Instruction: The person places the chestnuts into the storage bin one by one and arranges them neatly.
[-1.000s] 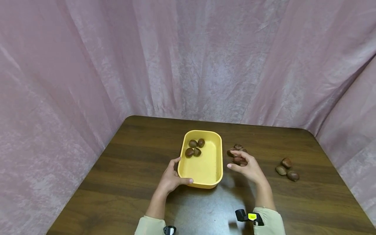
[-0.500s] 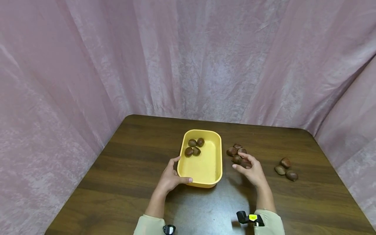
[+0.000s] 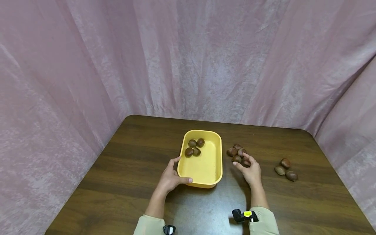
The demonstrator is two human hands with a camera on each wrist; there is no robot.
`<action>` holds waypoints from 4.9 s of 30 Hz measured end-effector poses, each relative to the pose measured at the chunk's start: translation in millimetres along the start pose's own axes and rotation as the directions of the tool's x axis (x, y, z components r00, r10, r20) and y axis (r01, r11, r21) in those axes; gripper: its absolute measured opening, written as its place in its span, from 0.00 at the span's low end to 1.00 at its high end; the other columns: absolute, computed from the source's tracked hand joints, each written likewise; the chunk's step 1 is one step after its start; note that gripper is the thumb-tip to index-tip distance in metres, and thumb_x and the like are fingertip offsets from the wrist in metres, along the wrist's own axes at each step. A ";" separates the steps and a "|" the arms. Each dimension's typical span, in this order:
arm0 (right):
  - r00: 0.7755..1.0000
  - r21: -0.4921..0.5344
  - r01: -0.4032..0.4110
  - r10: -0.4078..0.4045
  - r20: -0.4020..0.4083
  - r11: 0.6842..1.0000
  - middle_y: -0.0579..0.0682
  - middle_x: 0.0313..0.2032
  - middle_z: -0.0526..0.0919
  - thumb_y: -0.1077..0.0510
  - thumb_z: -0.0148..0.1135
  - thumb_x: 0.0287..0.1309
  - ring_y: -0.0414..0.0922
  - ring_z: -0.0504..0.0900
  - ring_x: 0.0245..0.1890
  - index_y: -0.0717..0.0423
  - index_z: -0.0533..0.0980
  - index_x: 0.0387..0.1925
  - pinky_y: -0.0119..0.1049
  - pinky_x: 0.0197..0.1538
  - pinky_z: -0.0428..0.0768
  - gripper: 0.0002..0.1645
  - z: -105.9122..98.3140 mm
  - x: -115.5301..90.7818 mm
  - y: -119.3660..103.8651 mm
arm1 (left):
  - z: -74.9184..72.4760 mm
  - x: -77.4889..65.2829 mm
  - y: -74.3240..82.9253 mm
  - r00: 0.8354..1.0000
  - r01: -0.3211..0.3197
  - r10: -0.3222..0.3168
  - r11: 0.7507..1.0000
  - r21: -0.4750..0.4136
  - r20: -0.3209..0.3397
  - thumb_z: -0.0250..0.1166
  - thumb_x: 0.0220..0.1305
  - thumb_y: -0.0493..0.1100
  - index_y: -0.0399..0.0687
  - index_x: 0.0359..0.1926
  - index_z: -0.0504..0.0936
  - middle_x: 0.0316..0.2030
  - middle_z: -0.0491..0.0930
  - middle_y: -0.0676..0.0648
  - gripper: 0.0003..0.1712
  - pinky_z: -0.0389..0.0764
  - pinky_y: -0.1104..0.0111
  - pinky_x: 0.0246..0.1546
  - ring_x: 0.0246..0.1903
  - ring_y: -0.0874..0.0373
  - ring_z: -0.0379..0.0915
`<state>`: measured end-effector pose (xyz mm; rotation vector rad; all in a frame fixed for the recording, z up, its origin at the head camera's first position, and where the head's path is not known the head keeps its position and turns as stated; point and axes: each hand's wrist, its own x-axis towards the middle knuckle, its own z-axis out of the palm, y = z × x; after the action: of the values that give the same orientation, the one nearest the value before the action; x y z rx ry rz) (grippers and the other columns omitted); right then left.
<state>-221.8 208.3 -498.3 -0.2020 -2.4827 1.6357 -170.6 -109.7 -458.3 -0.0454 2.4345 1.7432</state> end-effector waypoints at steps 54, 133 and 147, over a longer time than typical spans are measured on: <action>0.996 0.004 -0.015 0.016 -0.087 1.000 0.59 0.42 0.80 0.58 0.68 0.52 0.46 0.77 0.38 0.63 0.76 0.51 0.26 0.33 0.72 0.24 0.9 -7.4 -42.7 | 1.0 0.4 -0.9 1.000 0.004 -0.004 1.000 -0.013 -0.005 0.80 0.35 0.40 0.49 0.68 0.56 0.22 0.76 0.43 0.59 0.67 0.65 0.23 0.21 0.57 0.71; 0.957 -0.163 -0.008 0.055 0.285 0.987 0.59 0.47 0.75 0.63 0.68 0.50 0.56 0.72 0.48 0.60 0.75 0.51 0.47 0.45 0.73 0.24 85.0 29.5 -109.7 | -0.4 -3.3 -1.2 1.000 0.002 -0.001 0.999 -0.033 0.021 0.80 0.36 0.39 0.47 0.68 0.56 0.21 0.75 0.42 0.58 0.66 0.65 0.21 0.19 0.57 0.70; 0.941 0.033 0.226 -0.227 0.251 0.973 0.58 0.46 0.78 0.58 0.67 0.54 0.52 0.77 0.41 0.59 0.75 0.51 0.42 0.37 0.76 0.22 57.1 2.5 -95.1 | 0.2 -1.7 -2.1 1.000 -0.004 0.006 0.999 -0.051 0.029 0.80 0.36 0.38 0.46 0.68 0.55 0.22 0.77 0.42 0.58 0.68 0.65 0.22 0.20 0.57 0.72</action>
<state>-238.3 120.2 -432.9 0.3043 -2.5640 1.6581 -168.7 -110.4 -460.1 -0.0196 2.3721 1.7951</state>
